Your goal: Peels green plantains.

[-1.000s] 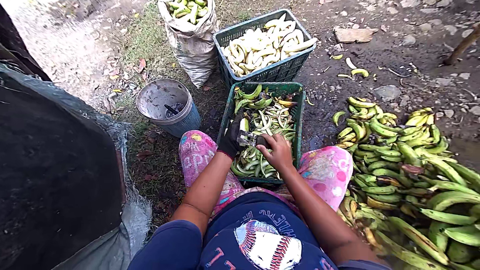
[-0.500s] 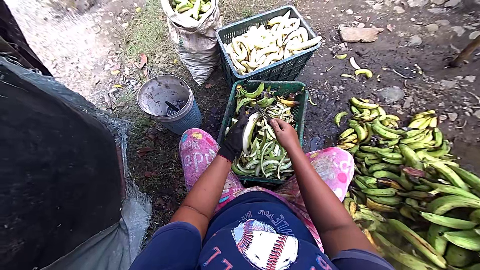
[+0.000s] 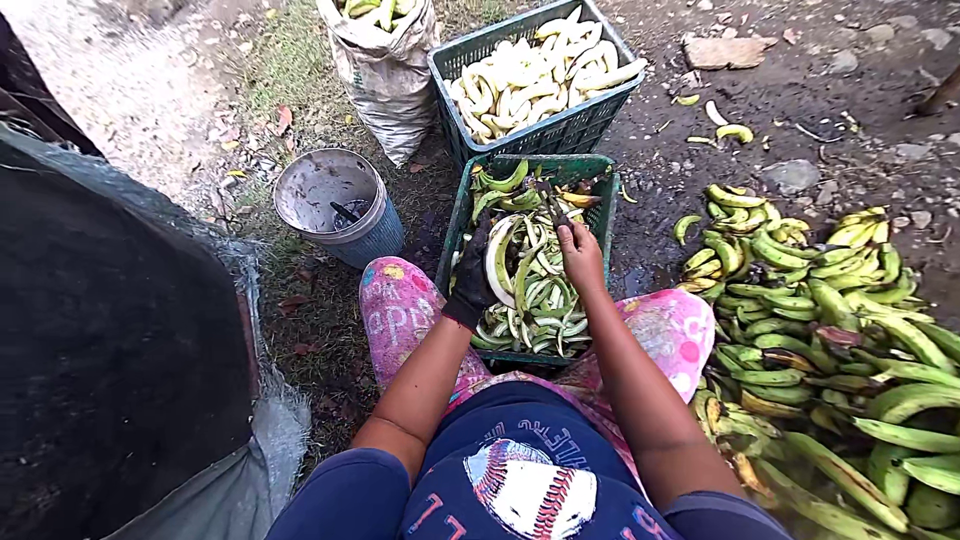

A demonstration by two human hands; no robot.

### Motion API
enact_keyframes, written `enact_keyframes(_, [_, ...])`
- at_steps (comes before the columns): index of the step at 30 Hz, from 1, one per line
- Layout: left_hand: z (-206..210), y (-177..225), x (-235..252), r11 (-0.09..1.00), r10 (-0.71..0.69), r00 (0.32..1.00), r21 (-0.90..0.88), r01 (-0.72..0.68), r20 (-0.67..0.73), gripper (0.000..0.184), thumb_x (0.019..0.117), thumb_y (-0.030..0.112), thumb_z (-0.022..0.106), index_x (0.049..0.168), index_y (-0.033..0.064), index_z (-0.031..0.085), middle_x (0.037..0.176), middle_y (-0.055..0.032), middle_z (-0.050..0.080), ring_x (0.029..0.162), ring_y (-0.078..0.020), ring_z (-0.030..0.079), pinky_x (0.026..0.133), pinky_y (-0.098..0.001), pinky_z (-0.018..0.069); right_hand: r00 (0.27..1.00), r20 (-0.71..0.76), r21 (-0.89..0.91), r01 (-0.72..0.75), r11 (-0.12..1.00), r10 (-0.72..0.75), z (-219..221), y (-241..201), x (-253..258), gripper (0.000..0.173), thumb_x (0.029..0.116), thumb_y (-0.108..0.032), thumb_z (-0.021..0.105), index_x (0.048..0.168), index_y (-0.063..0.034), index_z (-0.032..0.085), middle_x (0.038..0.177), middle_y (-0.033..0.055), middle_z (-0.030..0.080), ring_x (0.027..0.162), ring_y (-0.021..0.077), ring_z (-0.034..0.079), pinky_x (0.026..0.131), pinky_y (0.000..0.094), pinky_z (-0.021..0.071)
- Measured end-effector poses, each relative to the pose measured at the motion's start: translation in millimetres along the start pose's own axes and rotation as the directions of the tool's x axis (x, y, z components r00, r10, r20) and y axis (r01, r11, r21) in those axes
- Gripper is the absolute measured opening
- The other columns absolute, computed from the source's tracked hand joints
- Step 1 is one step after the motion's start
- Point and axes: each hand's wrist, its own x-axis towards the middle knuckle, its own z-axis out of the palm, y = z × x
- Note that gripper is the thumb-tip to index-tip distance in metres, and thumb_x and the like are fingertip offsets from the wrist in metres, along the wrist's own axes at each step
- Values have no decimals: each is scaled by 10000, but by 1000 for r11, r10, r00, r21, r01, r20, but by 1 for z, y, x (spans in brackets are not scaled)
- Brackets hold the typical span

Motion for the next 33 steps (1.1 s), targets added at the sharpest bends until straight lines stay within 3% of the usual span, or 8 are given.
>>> enact_keyframes(7, [7, 32, 37, 966, -244, 948, -138, 219, -206, 373, 1106, 320, 269, 1068, 135, 591, 784, -10, 637, 647, -93, 622, 579, -251, 559, 716, 305, -171, 690, 703, -628, -8, 14, -23, 666, 966, -686, 447, 1257, -160, 735, 998, 134, 694, 925, 319, 660, 837, 565, 490])
enact_keyframes(10, [14, 11, 25, 966, -8, 986, 252, 51, -169, 300, 1098, 226, 352, 1272, 110, 566, 1066, -21, 658, 926, -94, 639, 818, -301, 564, 821, 217, -291, 571, 767, -529, -3, 11, -6, 621, 978, -650, 481, 1301, -173, 715, 1049, 212, 688, 996, 408, 659, 901, 631, 473])
enact_keyframes(15, [8, -11, -17, 476, 208, 967, 879, 31, -147, 570, 978, 244, 630, 1502, 135, 434, 1409, -155, 562, 1241, -277, 581, 975, -525, 516, 978, -167, -178, 98, 979, -128, 3, -4, 16, 560, 1026, -562, 500, 1421, -186, 623, 1220, 252, 636, 1167, 436, 592, 979, 653, 420])
enact_keyframes(20, [-23, -8, -9, 681, -73, 936, 668, 299, -344, 474, 1078, 438, 412, 1496, 224, 473, 1426, -93, 560, 1240, -228, 570, 990, -506, 504, 995, -64, -263, 55, 963, -74, -29, 15, 28, 559, 1008, -593, 529, 1419, -226, 628, 1240, 246, 632, 1182, 423, 591, 1008, 665, 397])
enact_keyframes(23, [-33, 2, 4, 467, -260, 915, 789, 400, -309, 398, 1058, 342, 513, 1383, 123, 580, 1260, -150, 638, 1084, -246, 626, 909, -480, 531, 998, -34, -293, -54, 954, 46, -65, 34, 33, 541, 1017, -574, 539, 1416, -219, 624, 1264, 257, 627, 1211, 449, 573, 1014, 692, 372])
enact_keyframes(26, [-47, 10, 29, 171, -383, 921, 975, 143, -69, 344, 1021, 73, 544, 1358, 58, 612, 1327, -191, 622, 1207, -317, 603, 1019, -528, 485, 980, -85, -189, -194, 963, 180, -98, 64, 37, 546, 1034, -550, 525, 1424, -180, 615, 1333, 264, 609, 1273, 463, 547, 1039, 725, 353])
enact_keyframes(29, [-33, 16, 90, 309, -367, 919, 914, 263, -141, 332, 1065, 291, 501, 1305, 102, 631, 1203, -139, 668, 1041, -243, 658, 872, -474, 561, 937, -161, 86, -300, 950, 311, -104, 102, 36, 594, 1034, -579, 501, 1401, -125, 615, 1378, 232, 609, 1301, 428, 557, 1056, 705, 402])
enact_keyframes(33, [53, 54, 205, 840, -177, 947, 460, 287, -268, 399, 1087, 387, 399, 1247, 64, 568, 985, -69, 658, 837, -145, 646, 736, -331, 565, 915, -237, 212, -280, 936, 327, -99, 112, 41, 629, 1018, -616, 496, 1399, -129, 615, 1379, 205, 617, 1281, 402, 577, 1047, 693, 416])
